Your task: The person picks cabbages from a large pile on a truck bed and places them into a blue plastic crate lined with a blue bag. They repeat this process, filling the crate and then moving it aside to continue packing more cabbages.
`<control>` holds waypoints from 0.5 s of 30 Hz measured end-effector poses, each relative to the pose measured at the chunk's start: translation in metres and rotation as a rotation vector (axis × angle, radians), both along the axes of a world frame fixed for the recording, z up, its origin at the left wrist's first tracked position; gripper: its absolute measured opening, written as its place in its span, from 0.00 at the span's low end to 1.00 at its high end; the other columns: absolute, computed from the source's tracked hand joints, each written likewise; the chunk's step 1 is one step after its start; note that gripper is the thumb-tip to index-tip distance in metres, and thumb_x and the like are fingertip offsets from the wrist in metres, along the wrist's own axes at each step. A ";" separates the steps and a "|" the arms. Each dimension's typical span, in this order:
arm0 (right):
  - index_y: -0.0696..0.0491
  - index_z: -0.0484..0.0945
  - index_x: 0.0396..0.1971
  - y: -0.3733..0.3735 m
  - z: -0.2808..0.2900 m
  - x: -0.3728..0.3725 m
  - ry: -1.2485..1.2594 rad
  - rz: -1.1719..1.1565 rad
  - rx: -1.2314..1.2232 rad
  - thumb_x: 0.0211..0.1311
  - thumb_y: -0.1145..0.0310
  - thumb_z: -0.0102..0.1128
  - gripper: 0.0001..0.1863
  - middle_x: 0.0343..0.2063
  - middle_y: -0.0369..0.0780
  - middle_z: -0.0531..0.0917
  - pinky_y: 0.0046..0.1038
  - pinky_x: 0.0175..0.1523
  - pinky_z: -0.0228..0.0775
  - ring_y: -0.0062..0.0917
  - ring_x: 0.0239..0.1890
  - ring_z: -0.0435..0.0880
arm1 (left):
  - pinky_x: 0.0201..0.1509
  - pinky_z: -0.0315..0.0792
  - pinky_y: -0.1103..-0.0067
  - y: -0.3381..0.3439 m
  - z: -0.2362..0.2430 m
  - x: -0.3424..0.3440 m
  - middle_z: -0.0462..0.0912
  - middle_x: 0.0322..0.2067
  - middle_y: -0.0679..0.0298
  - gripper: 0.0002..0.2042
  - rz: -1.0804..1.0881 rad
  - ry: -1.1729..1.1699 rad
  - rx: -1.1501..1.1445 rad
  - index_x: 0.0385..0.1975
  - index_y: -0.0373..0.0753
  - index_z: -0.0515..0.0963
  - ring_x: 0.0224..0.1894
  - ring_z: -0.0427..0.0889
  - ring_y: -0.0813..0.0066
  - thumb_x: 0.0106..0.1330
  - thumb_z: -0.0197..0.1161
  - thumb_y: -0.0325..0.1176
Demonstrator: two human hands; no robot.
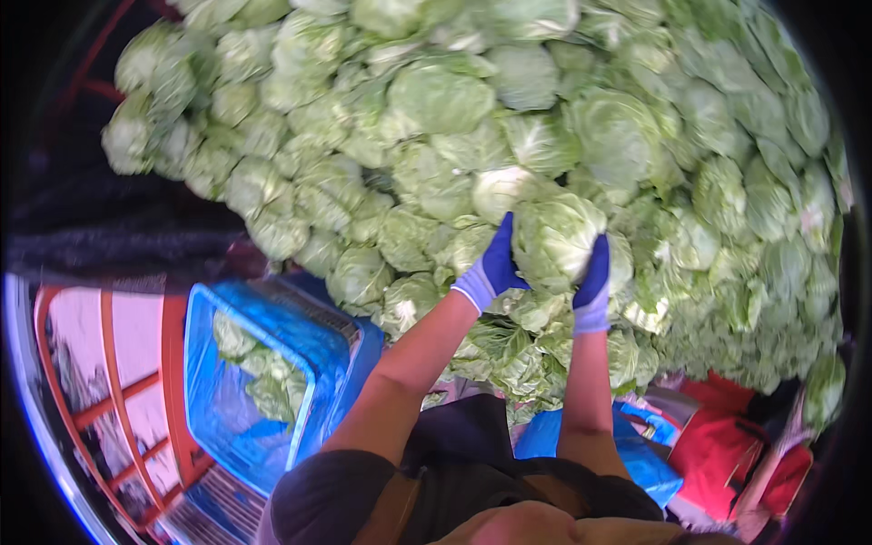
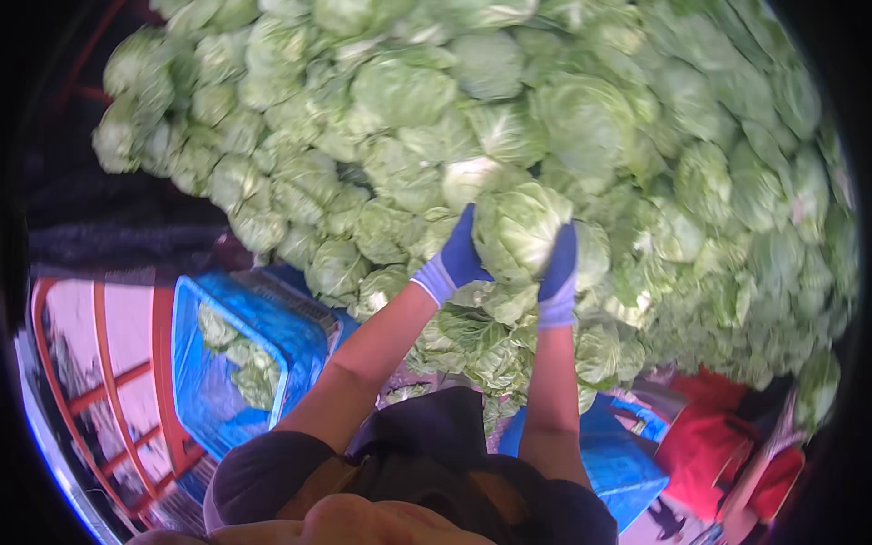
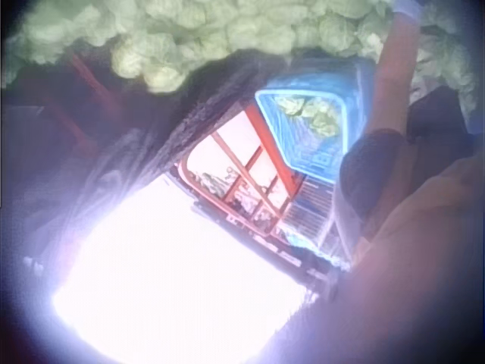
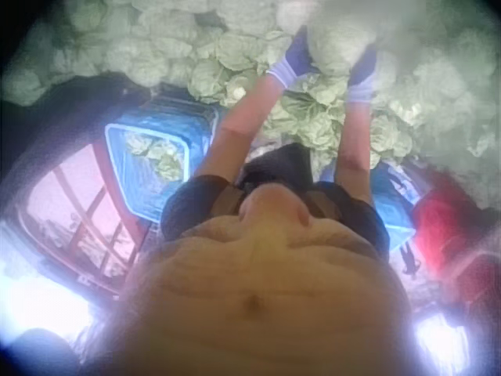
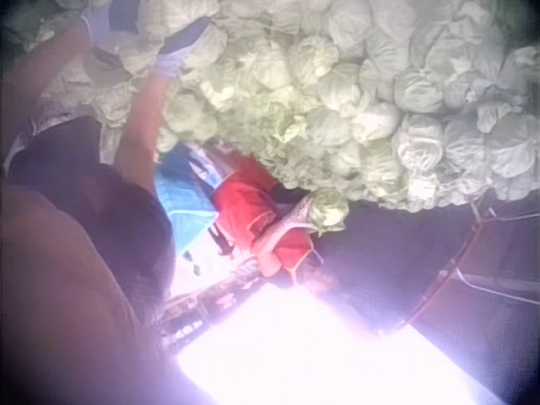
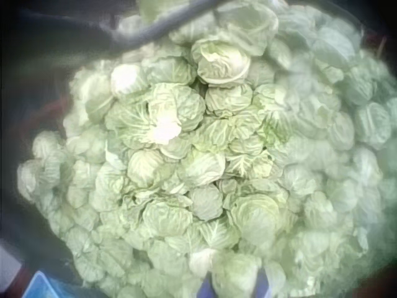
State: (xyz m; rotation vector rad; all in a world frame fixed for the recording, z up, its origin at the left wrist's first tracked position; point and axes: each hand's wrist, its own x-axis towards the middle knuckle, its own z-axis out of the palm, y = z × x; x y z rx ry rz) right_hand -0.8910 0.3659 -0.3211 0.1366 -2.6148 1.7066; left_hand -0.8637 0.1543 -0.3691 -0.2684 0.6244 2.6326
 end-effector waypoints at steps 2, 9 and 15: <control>0.60 0.61 0.73 -0.022 0.009 0.021 -0.146 -0.028 -0.337 0.82 0.58 0.40 0.28 0.72 0.44 0.64 0.36 0.78 0.52 0.32 0.73 0.63 | 0.74 0.64 0.63 -0.046 0.033 0.019 0.64 0.73 0.66 0.37 0.012 -0.068 0.037 0.78 0.47 0.54 0.71 0.66 0.68 0.75 0.54 0.59; 0.60 0.62 0.71 -0.191 0.116 0.189 -0.043 0.320 -0.125 0.80 0.63 0.43 0.27 0.70 0.46 0.67 0.36 0.75 0.56 0.34 0.71 0.66 | 0.77 0.62 0.69 -0.194 0.097 0.232 0.69 0.70 0.63 0.25 0.523 0.309 -0.082 0.74 0.42 0.62 0.69 0.71 0.70 0.81 0.53 0.39; 0.62 0.65 0.69 -0.330 0.117 0.256 0.120 0.925 0.150 0.76 0.70 0.51 0.26 0.68 0.51 0.71 0.40 0.72 0.61 0.38 0.69 0.70 | 0.77 0.61 0.62 -0.324 0.069 0.528 0.77 0.66 0.57 0.31 1.006 -0.103 0.368 0.69 0.41 0.71 0.68 0.74 0.60 0.74 0.56 0.56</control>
